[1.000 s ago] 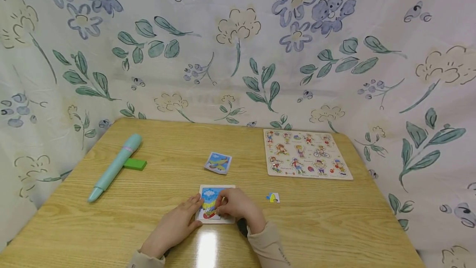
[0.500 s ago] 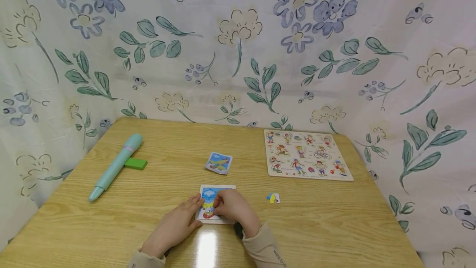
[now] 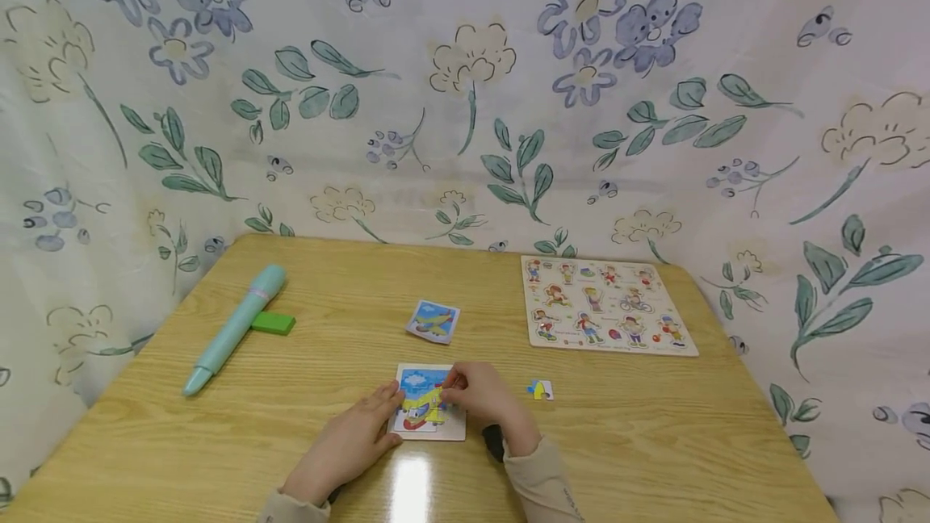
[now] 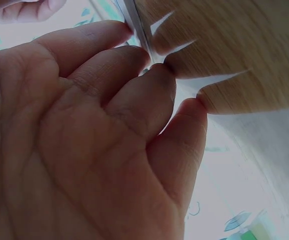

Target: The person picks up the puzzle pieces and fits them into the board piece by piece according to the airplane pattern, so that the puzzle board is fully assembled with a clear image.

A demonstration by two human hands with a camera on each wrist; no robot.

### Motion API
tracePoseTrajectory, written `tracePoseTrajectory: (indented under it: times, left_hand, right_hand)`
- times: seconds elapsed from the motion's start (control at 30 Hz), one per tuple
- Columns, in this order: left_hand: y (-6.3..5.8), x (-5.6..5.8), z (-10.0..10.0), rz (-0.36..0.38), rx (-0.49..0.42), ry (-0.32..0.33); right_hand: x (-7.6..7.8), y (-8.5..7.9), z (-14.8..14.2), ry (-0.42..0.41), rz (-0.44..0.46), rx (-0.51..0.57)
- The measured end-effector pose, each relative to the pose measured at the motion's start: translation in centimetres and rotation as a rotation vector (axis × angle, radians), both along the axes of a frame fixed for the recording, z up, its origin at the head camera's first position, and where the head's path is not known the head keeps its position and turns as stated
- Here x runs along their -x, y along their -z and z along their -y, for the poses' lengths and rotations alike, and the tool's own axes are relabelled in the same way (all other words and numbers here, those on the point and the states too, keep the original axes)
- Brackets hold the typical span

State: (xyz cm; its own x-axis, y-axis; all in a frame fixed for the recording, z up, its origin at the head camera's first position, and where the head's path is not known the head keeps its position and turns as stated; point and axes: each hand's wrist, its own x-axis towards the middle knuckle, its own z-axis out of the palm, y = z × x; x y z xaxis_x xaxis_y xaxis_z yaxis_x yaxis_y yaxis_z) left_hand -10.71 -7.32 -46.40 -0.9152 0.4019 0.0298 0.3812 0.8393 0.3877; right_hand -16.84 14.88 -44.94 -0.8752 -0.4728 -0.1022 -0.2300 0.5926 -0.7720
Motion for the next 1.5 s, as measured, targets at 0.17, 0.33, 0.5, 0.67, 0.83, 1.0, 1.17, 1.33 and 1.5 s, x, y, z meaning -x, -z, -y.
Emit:
tracePoseTrajectory:
  times: [0.17, 0.33, 0.5, 0.67, 0.83, 1.0, 1.17, 1.33, 1.5]
  left_hand:
    - [0.2, 0.0, -0.1, 0.018, -0.014, -0.011]
    - [0.2, 0.1, -0.1, 0.028, -0.025, -0.012]
    - [0.2, 0.1, 0.0, 0.030, -0.025, -0.006]
    - [0.2, 0.1, -0.1, 0.041, -0.016, -0.005]
    - [0.2, 0.1, -0.1, 0.050, -0.023, -0.009]
    - [0.1, 0.1, -0.1, 0.057, -0.033, -0.003]
    - [0.1, 0.0, -0.1, 0.060, -0.039, -0.002]
    - [0.2, 0.1, 0.0, 0.048, -0.035, 0.001]
    - [0.3, 0.1, 0.0, 0.038, -0.032, 0.003]
  right_hand:
    - [0.4, -0.3, -3.0, 0.134, 0.014, -0.019]
    - [0.5, -0.5, -6.4, 0.268, -0.017, -0.061]
    - [0.2, -1.1, -9.7, 0.360, 0.012, -0.144]
    - [0.0, -0.9, -11.6, 0.374, 0.052, -0.153]
    - [0.1, -0.3, -11.9, 0.362, 0.054, -0.175]
    - [0.3, -0.1, -11.0, 0.332, 0.006, -0.194]
    - [0.4, 0.1, -9.7, 0.354, -0.024, -0.193]
    - [0.6, 0.2, -8.5, 0.362, -0.062, -0.206]
    - [0.6, 0.5, -7.8, 0.373, -0.018, -0.122]
